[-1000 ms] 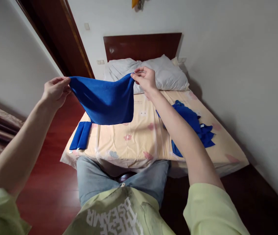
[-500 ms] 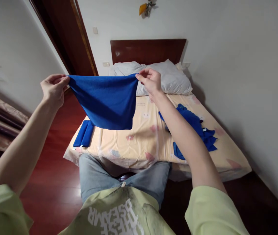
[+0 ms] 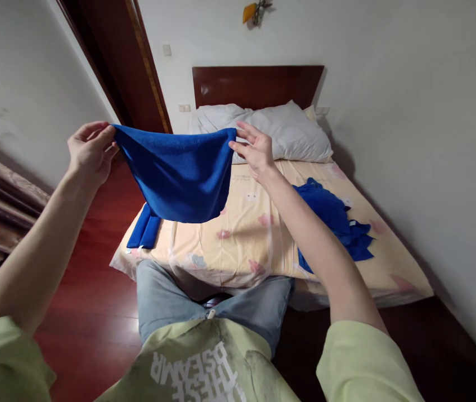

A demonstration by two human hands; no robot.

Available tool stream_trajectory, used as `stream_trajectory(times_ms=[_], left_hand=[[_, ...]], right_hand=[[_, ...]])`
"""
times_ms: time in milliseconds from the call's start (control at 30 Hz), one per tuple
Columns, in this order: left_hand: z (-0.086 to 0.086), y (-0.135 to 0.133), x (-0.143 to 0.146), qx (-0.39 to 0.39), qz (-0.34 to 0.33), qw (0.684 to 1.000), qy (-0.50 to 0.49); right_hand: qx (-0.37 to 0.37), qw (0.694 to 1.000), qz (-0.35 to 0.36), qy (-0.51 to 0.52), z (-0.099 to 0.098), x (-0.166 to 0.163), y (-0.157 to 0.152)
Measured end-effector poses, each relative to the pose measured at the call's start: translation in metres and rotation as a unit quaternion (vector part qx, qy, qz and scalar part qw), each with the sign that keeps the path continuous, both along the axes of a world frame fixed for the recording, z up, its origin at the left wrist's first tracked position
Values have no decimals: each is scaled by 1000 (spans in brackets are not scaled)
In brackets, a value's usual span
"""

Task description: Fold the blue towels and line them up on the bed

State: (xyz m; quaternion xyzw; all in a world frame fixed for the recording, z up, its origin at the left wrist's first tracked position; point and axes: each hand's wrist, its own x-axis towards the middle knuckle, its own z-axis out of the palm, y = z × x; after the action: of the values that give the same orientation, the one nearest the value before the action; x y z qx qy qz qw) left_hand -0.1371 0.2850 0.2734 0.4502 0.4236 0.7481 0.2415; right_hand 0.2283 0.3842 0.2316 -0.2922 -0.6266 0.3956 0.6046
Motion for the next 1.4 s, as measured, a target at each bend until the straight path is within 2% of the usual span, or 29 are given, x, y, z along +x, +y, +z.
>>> stream_trajectory(times_ms=[200, 367, 567, 667, 867, 967, 1100, 1233, 1400], left_hand=[[-3, 2, -8, -8, 23, 1000, -3], [-7, 0, -9, -12, 19, 1000, -12], [-18, -5, -11, -74, 28, 997, 15], [-22, -14, -8, -85, 8, 996, 26], [-23, -42, 13, -106, -59, 991, 56], [-24, -51, 25, -142, -85, 984, 59], [-26, -58, 35, -197, -128, 971, 38], [-40, -47, 38, -243, -144, 959, 29], [-78, 4, 37, -273, -163, 948, 21]], right_hand=[[-3, 998, -33, 48, -10, -1, 5], [-6, 998, -42, 47, -13, 2, 11], [1, 998, -43, 46, -12, 16, 7], [14, 998, -58, 36, -13, 32, -10], [-3, 997, -67, 30, -11, 72, -73], [-20, 994, -98, 38, -13, 90, -96], [-53, 989, -140, 0, -18, 107, -112], [-97, 987, -129, -12, -31, 117, -105], [-177, 979, -105, -9, -67, 108, -52]])
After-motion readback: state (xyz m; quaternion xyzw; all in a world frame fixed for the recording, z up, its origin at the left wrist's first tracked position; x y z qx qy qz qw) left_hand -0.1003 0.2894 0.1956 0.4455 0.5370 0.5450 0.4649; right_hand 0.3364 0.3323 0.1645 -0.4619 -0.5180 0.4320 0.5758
